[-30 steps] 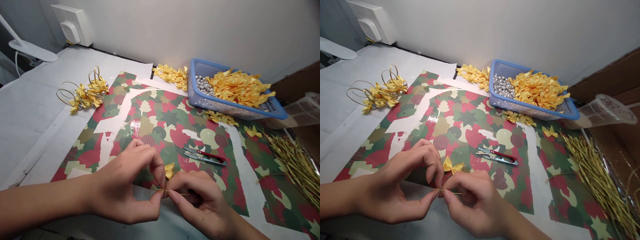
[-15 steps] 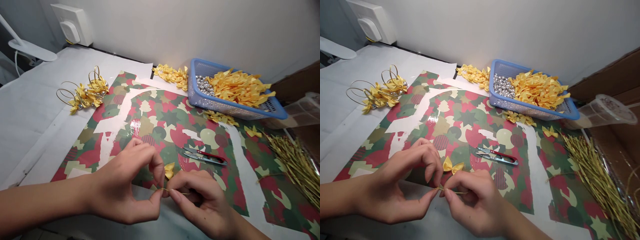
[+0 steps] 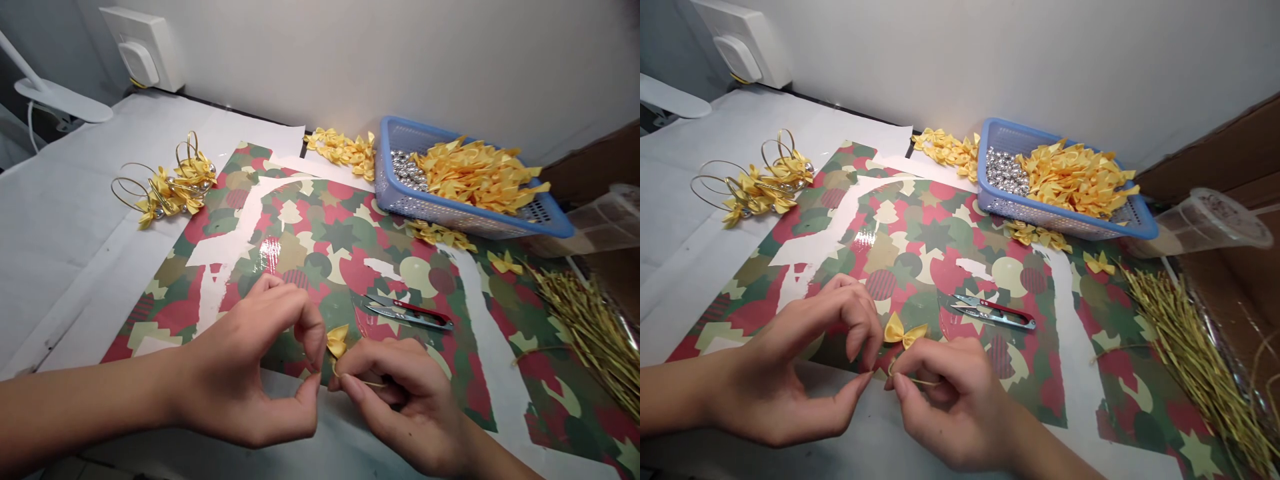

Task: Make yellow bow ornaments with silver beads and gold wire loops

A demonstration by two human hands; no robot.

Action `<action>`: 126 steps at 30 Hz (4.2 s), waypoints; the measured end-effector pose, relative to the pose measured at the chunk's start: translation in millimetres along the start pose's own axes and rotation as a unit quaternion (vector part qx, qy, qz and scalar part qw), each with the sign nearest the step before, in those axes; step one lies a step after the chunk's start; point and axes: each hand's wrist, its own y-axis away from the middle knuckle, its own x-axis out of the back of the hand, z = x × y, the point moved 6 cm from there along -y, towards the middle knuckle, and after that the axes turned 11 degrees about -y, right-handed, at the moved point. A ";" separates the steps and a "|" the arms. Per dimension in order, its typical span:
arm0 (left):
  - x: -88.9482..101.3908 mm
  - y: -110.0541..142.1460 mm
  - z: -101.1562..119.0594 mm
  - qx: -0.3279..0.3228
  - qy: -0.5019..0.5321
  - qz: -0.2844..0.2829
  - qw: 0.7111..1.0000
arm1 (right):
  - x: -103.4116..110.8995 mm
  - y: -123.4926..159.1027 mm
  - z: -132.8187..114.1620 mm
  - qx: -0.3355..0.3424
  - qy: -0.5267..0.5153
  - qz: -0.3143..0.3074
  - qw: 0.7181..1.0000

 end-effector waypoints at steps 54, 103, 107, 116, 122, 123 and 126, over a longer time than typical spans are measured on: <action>1.5 -5.5 4.2 -0.041 -0.075 -0.024 0.996 | 10.6 0.6 -7.7 0.054 0.023 0.048 0.997; -22.9 13.6 3.0 0.011 0.253 -0.211 0.944 | 64.4 20.0 -24.4 -0.106 0.062 -0.196 0.973; -11.7 3.8 -6.1 0.083 0.305 -0.188 0.930 | 73.6 36.3 -22.6 -0.129 0.069 -0.186 0.972; 5.0 -13.6 -52.3 0.217 0.393 -0.035 0.893 | 69.4 48.8 -21.7 -0.151 0.013 -0.188 0.970; 13.8 -10.1 -52.8 0.258 0.278 0.022 0.925 | 89.8 28.2 -14.8 -0.017 -0.325 0.095 0.941; 15.4 -9.7 -48.2 0.228 0.213 0.019 0.950 | 98.9 25.9 -9.5 0.001 -0.369 0.191 0.910; 13.0 -9.1 -22.2 0.024 -0.035 -0.018 0.999 | 110.3 19.2 3.8 0.006 -0.437 0.344 0.831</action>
